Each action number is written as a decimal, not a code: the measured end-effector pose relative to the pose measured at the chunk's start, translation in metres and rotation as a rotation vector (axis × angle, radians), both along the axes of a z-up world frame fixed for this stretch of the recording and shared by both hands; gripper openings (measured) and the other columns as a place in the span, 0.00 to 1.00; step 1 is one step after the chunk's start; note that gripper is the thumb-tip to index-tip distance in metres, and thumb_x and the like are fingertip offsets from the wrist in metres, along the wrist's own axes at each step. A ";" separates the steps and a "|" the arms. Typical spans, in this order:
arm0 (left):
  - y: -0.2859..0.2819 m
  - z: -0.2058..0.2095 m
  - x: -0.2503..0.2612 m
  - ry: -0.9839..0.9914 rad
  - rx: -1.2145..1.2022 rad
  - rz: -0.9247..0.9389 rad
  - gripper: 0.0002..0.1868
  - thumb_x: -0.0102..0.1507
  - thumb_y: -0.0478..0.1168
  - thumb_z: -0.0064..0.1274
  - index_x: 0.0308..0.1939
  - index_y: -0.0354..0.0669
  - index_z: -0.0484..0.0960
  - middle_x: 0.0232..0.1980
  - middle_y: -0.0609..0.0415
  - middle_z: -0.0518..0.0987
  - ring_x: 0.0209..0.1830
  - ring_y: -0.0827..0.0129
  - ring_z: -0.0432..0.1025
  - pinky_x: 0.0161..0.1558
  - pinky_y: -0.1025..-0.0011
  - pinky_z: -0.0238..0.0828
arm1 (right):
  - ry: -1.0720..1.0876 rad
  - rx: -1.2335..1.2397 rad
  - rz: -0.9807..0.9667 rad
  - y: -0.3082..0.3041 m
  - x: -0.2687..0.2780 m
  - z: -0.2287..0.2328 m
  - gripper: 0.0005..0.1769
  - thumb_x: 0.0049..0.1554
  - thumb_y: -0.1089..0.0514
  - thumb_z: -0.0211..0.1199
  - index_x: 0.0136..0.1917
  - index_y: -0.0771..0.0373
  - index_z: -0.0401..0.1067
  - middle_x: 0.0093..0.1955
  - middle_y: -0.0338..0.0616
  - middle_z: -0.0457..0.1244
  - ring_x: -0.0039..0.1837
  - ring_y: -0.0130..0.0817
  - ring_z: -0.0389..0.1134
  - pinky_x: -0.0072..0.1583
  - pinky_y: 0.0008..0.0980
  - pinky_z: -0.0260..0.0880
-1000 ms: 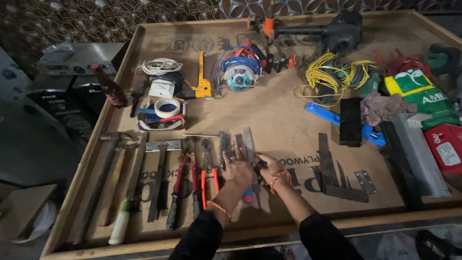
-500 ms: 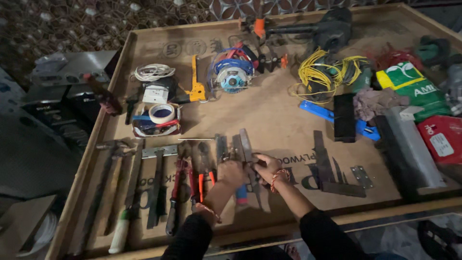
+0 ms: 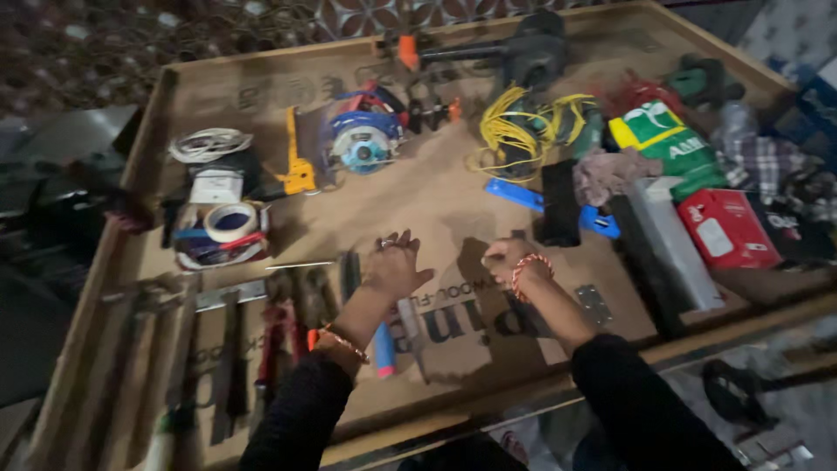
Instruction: The person organizes a variety of tools on a wooden workbench, handling items like a blue plastic guide, files, pliers, and a large metal bracket.
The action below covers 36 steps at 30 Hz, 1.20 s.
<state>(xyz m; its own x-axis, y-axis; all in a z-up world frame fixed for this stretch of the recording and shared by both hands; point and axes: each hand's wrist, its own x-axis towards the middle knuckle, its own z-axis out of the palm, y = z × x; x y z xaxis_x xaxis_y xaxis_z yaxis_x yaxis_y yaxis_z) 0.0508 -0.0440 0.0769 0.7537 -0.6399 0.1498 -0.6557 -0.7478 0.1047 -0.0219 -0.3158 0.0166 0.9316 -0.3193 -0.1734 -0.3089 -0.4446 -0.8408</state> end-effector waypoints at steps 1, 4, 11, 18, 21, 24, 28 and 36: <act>-0.013 0.003 0.002 0.021 0.063 -0.032 0.39 0.56 0.64 0.59 0.61 0.40 0.76 0.72 0.46 0.69 0.72 0.51 0.62 0.70 0.46 0.55 | 0.016 -0.010 0.001 -0.015 -0.002 0.005 0.16 0.56 0.51 0.66 0.54 0.61 0.79 0.38 0.44 0.70 0.35 0.29 0.69 0.35 0.33 0.67; -0.046 -0.006 0.006 0.093 0.190 -0.094 0.45 0.50 0.65 0.66 0.61 0.39 0.75 0.71 0.46 0.69 0.76 0.51 0.58 0.73 0.41 0.45 | 0.169 -0.112 0.089 -0.048 -0.031 0.007 0.18 0.55 0.50 0.66 0.55 0.62 0.78 0.40 0.45 0.70 0.38 0.31 0.69 0.37 0.34 0.67; -0.096 -0.049 0.016 0.331 0.489 -0.075 0.52 0.40 0.58 0.76 0.61 0.32 0.77 0.69 0.41 0.72 0.73 0.50 0.65 0.77 0.35 0.44 | 0.457 -0.426 0.240 -0.047 -0.078 0.001 0.23 0.54 0.47 0.66 0.57 0.63 0.75 0.44 0.49 0.70 0.44 0.36 0.70 0.43 0.37 0.68; -0.080 -0.063 0.019 0.338 0.308 -0.079 0.66 0.35 0.59 0.81 0.68 0.27 0.67 0.69 0.40 0.70 0.73 0.50 0.64 0.72 0.40 0.52 | 0.378 -0.674 0.156 -0.013 -0.075 0.012 0.28 0.52 0.44 0.65 0.59 0.64 0.72 0.49 0.52 0.70 0.50 0.42 0.71 0.49 0.39 0.69; -0.072 -0.071 0.018 0.311 0.223 -0.120 0.62 0.35 0.60 0.79 0.67 0.39 0.68 0.72 0.46 0.67 0.76 0.47 0.57 0.70 0.37 0.50 | 0.344 -0.721 0.157 -0.006 -0.078 0.023 0.30 0.52 0.42 0.65 0.60 0.64 0.71 0.51 0.54 0.70 0.52 0.44 0.71 0.51 0.40 0.69; -0.057 -0.078 0.017 0.293 0.127 -0.123 0.62 0.36 0.62 0.79 0.68 0.41 0.67 0.72 0.43 0.66 0.75 0.45 0.57 0.70 0.41 0.49 | 0.222 -0.720 0.238 0.003 -0.075 0.039 0.32 0.51 0.41 0.65 0.61 0.65 0.70 0.53 0.55 0.70 0.55 0.46 0.71 0.54 0.42 0.70; -0.033 -0.085 0.009 0.260 0.001 -0.170 0.49 0.47 0.60 0.69 0.66 0.42 0.71 0.69 0.44 0.72 0.71 0.49 0.65 0.72 0.40 0.48 | 0.242 -0.603 0.215 0.004 -0.058 0.068 0.35 0.50 0.39 0.65 0.62 0.65 0.69 0.56 0.57 0.70 0.58 0.49 0.72 0.57 0.43 0.70; 0.029 -0.058 0.004 0.075 -0.016 -0.025 0.35 0.55 0.57 0.61 0.60 0.44 0.75 0.57 0.45 0.80 0.55 0.52 0.76 0.56 0.41 0.66 | 0.239 -0.230 0.259 -0.003 0.006 0.063 0.14 0.49 0.57 0.59 0.41 0.70 0.80 0.37 0.51 0.71 0.43 0.43 0.71 0.49 0.41 0.68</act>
<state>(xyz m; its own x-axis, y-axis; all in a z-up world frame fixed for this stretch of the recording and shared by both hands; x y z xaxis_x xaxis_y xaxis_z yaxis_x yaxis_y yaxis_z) 0.0550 -0.0149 0.0185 0.7471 -0.6566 0.1037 -0.6639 -0.7291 0.1664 -0.0155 -0.3191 0.0793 0.9283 -0.1356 -0.3463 -0.3368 -0.7012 -0.6283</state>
